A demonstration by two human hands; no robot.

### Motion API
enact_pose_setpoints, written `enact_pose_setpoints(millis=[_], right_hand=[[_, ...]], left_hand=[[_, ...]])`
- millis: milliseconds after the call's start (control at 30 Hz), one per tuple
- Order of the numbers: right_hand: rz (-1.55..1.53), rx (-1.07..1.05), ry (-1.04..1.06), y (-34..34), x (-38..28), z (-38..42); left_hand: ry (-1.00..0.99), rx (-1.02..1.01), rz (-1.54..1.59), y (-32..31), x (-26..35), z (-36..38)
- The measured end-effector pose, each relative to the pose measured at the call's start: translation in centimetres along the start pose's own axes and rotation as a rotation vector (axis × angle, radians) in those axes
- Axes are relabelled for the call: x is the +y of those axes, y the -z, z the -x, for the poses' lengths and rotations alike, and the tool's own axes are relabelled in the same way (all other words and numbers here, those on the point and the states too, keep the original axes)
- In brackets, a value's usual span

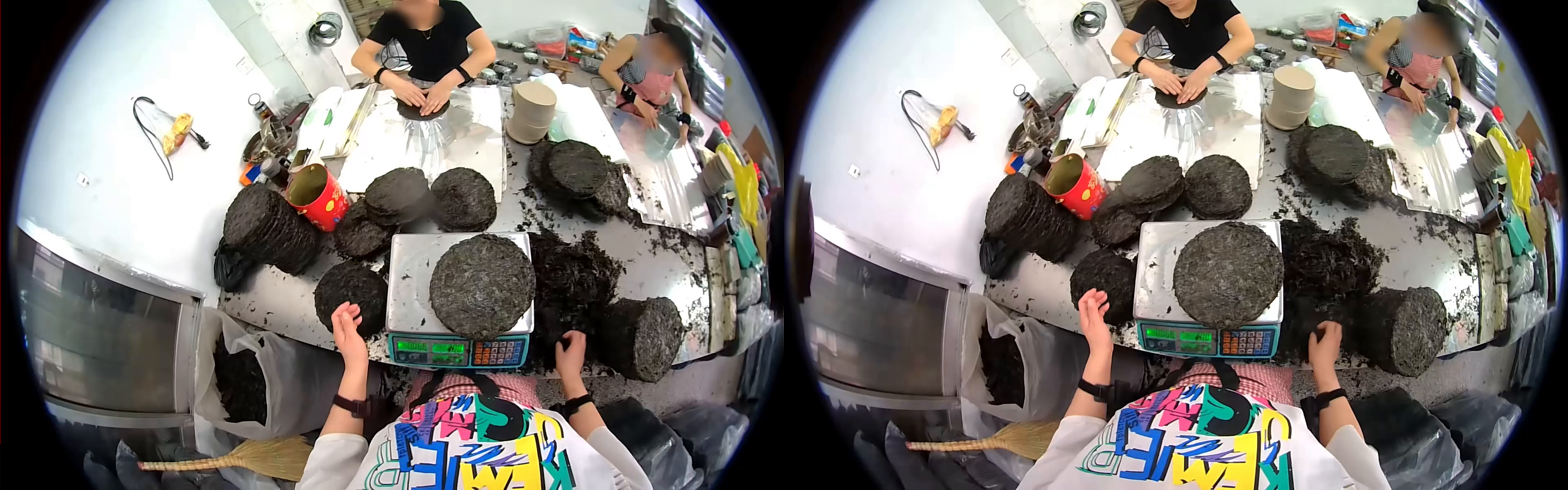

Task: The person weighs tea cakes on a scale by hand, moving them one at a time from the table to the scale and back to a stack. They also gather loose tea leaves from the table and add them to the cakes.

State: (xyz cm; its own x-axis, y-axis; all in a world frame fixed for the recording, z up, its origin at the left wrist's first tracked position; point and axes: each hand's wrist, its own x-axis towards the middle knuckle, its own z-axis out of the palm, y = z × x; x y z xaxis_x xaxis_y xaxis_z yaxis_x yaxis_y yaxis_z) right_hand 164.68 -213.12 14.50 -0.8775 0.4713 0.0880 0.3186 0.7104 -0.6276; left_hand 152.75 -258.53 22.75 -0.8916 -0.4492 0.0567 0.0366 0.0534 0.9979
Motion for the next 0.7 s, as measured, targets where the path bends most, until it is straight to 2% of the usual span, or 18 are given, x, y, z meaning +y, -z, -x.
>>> enact_pose_setpoints(millis=[33,100,167,233,300,333,367,433,467,500,533,567,633,700], right_hand=[[-0.036,0.017,0.024,0.8,-1.3,-1.0],[-0.467,-0.061,-0.077,0.3,-2.8,-3.1],[-0.765,-0.124,-0.005,0.7,-7.8,-5.5],[-0.931,-0.14,0.036,-0.7,-11.3,-7.7],[-1.004,-0.28,-0.141,-2.1,-13.6,-8.7],[-0.893,-0.247,-0.082,-3.2,-13.6,-9.0],[-0.777,-0.217,-0.025,-3.6,-13.3,-8.9],[-0.476,-0.198,0.079,-2.6,-13.0,-8.9],[-0.423,-0.219,0.055,-1.7,-13.8,-8.8],[-0.266,-0.187,0.119,-1.1,-14.4,-9.1],[-0.138,-0.098,0.224,-0.8,-14.9,-9.4],[-0.012,-0.009,0.325,-0.4,-15.5,-9.6],[-0.06,-0.091,0.268,1.1,-17.0,-10.1],[-0.225,-0.217,0.135,1.7,-17.4,-11.7]], left_hand=[[-0.018,-0.003,0.029,-0.6,-0.1,-0.6],[-0.089,-0.099,0.058,-3.7,0.6,-1.0],[-0.16,-0.284,0.098,-8.1,-0.1,-0.6],[-0.246,-0.321,-0.145,-12.0,-1.2,0.3],[-0.289,-0.32,-0.297,-15.8,-1.3,1.7],[-0.314,-0.32,-0.366,-17.6,-1.1,2.2],[-0.198,-0.302,-0.336,-18.1,-0.1,2.7],[-0.33,-0.435,-0.672,-18.0,0.5,2.8],[-0.484,-0.491,-0.784,-18.7,2.4,3.1],[-0.635,-0.539,-0.902,-18.9,4.4,3.7],[-0.786,-0.586,-1.026,-18.9,5.6,3.9],[-0.787,-0.667,-1.021,-19.4,5.2,4.1],[-0.793,-0.826,-1.007,-20.8,4.4,4.4],[-0.75,-0.82,-0.954,-21.1,4.8,4.3]])
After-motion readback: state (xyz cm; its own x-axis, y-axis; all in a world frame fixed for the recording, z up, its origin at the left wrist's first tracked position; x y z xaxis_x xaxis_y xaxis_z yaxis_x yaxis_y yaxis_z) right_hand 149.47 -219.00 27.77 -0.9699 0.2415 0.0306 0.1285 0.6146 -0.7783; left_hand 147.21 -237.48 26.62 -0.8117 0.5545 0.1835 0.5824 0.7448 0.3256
